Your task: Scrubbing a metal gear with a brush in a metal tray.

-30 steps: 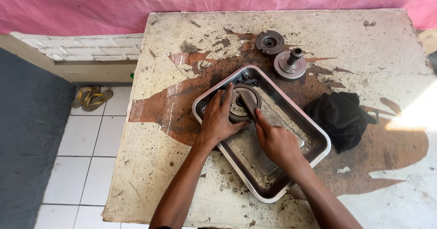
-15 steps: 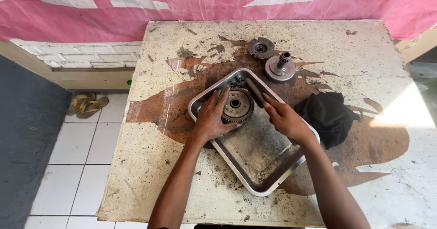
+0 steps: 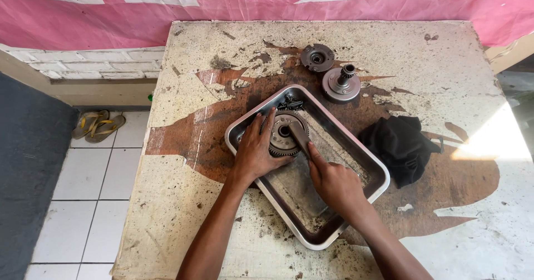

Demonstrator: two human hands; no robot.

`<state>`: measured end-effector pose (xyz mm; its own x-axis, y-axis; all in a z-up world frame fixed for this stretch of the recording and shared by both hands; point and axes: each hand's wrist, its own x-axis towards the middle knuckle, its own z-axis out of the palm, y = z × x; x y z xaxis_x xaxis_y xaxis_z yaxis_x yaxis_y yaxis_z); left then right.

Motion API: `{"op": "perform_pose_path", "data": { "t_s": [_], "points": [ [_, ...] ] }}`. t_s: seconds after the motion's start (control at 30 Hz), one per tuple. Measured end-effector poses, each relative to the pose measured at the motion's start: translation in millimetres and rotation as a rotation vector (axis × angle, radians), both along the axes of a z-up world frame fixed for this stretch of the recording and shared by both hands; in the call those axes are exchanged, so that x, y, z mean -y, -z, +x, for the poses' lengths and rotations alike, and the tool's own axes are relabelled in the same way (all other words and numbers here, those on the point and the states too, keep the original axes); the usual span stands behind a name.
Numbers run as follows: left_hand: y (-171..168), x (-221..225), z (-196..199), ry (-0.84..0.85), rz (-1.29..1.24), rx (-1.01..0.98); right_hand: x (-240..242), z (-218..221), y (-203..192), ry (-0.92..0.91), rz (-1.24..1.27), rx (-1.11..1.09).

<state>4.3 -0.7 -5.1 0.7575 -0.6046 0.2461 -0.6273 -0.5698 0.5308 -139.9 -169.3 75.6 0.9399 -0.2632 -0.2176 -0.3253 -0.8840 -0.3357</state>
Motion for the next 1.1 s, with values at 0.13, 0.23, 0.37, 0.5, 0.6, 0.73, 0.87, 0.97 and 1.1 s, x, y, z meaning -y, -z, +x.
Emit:
{"op": "perform_pose_path", "data": {
  "t_s": [0.13, 0.23, 0.37, 0.5, 0.6, 0.73, 0.87, 0.97, 1.1],
  "points": [
    [2, 0, 1, 0.004, -0.003, 0.011, -7, 33, 8, -0.028, -0.018, 0.06],
    [4, 0, 2, 0.009, -0.024, 0.022, -11, 61, 19, -0.013, -0.018, 0.032],
    [3, 1, 1, 0.002, -0.028, 0.022, -9, 71, 17, -0.003, 0.005, 0.075],
    [7, 0, 1, 0.001, -0.033, 0.024, -13, 52, 18, 0.015, -0.024, 0.062],
    [-3, -1, -3, -0.005, -0.052, 0.003, -10, 25, 17, -0.006, -0.034, 0.183],
    [11, 4, 0, -0.01, -0.051, 0.015, -16, -20, 9, -0.027, -0.053, 0.142],
    [29, 11, 15, -0.077, 0.197, -0.07, -3, -27, 28, -0.066, -0.053, 0.12],
    [3, 3, 2, -0.04, 0.076, -0.072, -5, -19, 19, -0.044, -0.026, 0.11],
    [-8, 0, -2, -0.011, -0.018, -0.085, -13, -1, -2, -0.016, 0.01, 0.114]
  ]
}}
